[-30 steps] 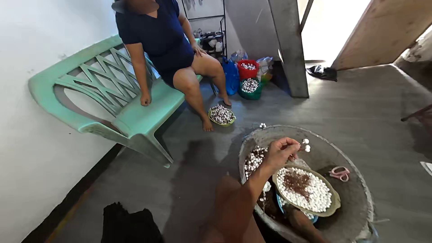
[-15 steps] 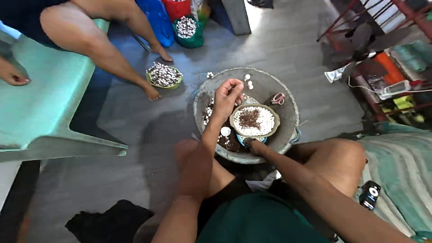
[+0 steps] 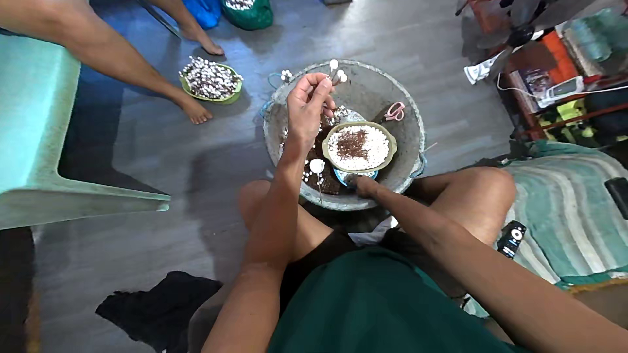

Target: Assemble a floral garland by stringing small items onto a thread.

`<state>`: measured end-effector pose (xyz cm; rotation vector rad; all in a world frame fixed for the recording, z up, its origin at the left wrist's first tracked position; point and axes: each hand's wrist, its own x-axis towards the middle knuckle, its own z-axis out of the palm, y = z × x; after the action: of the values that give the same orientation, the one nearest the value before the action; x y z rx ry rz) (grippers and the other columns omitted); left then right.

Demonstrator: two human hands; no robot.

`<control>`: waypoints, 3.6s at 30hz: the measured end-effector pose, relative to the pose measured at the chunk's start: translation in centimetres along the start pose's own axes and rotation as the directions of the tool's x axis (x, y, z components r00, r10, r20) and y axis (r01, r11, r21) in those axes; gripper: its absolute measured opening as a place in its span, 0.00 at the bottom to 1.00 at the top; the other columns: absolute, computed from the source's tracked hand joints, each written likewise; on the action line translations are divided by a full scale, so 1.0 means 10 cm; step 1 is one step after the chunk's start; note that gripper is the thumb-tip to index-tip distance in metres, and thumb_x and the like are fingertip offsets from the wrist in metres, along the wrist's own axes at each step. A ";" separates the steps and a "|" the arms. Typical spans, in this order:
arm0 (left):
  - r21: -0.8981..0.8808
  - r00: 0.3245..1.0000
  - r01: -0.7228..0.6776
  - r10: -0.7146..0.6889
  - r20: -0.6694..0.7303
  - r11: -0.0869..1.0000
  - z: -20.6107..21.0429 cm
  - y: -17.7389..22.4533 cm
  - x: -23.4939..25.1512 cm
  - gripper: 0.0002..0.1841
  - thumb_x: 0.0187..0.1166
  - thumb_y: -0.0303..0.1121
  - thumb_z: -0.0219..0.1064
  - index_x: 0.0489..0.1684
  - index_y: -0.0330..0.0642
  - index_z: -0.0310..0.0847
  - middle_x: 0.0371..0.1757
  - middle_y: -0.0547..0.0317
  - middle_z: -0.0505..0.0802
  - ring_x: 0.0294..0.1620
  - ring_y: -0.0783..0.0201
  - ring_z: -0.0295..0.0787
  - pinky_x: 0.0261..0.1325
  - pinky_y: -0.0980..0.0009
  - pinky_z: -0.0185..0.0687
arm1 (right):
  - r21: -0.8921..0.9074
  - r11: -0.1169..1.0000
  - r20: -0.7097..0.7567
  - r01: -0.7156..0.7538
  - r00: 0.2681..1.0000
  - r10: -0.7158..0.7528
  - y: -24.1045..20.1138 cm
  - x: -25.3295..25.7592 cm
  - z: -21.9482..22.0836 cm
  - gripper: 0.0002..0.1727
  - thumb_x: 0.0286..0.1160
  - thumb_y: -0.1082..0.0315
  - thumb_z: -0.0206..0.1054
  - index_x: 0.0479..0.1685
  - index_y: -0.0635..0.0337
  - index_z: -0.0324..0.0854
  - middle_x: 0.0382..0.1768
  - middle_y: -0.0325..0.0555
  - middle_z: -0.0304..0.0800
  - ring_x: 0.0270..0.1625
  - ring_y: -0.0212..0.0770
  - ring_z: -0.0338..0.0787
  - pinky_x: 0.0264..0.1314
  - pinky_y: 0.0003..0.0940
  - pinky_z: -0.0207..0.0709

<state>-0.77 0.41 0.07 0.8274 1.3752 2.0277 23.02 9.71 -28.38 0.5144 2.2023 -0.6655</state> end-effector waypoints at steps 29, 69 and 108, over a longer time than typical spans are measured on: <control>-0.037 1.000 -0.029 0.029 -0.003 0.999 0.03 0.00 -0.01 0.09 0.87 0.25 0.60 0.57 0.32 0.80 0.39 0.53 0.90 0.28 0.65 0.85 0.31 0.71 0.86 | 0.070 0.978 -0.031 -0.197 0.979 0.199 -0.17 -0.21 -0.21 0.29 0.78 0.63 0.68 0.75 0.71 0.74 0.73 0.72 0.78 0.76 0.70 0.79 0.76 0.69 0.72; 0.645 0.884 -0.458 0.388 0.260 0.612 0.64 0.26 -0.11 0.09 0.85 0.33 0.64 0.49 0.42 0.91 0.47 0.57 0.90 0.39 0.70 0.86 0.40 0.75 0.84 | 0.466 -0.316 -0.861 0.827 0.506 0.056 -0.47 -2.59 -2.19 0.14 0.85 0.73 0.60 0.62 0.63 0.85 0.61 0.53 0.90 0.57 0.39 0.92 0.64 0.31 0.86; 0.711 0.846 -0.508 0.437 0.305 0.486 0.73 0.34 -0.35 0.09 0.84 0.34 0.66 0.48 0.45 0.92 0.45 0.57 0.91 0.34 0.68 0.84 0.32 0.71 0.78 | 0.470 -0.520 -0.794 0.713 0.599 0.104 -0.74 -2.68 -2.10 0.08 0.85 0.72 0.60 0.50 0.64 0.83 0.45 0.50 0.91 0.44 0.35 0.92 0.53 0.24 0.87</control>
<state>6.62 1.11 4.74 1.8338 2.2063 1.6371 24.13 12.63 6.31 0.5518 1.3019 -3.5171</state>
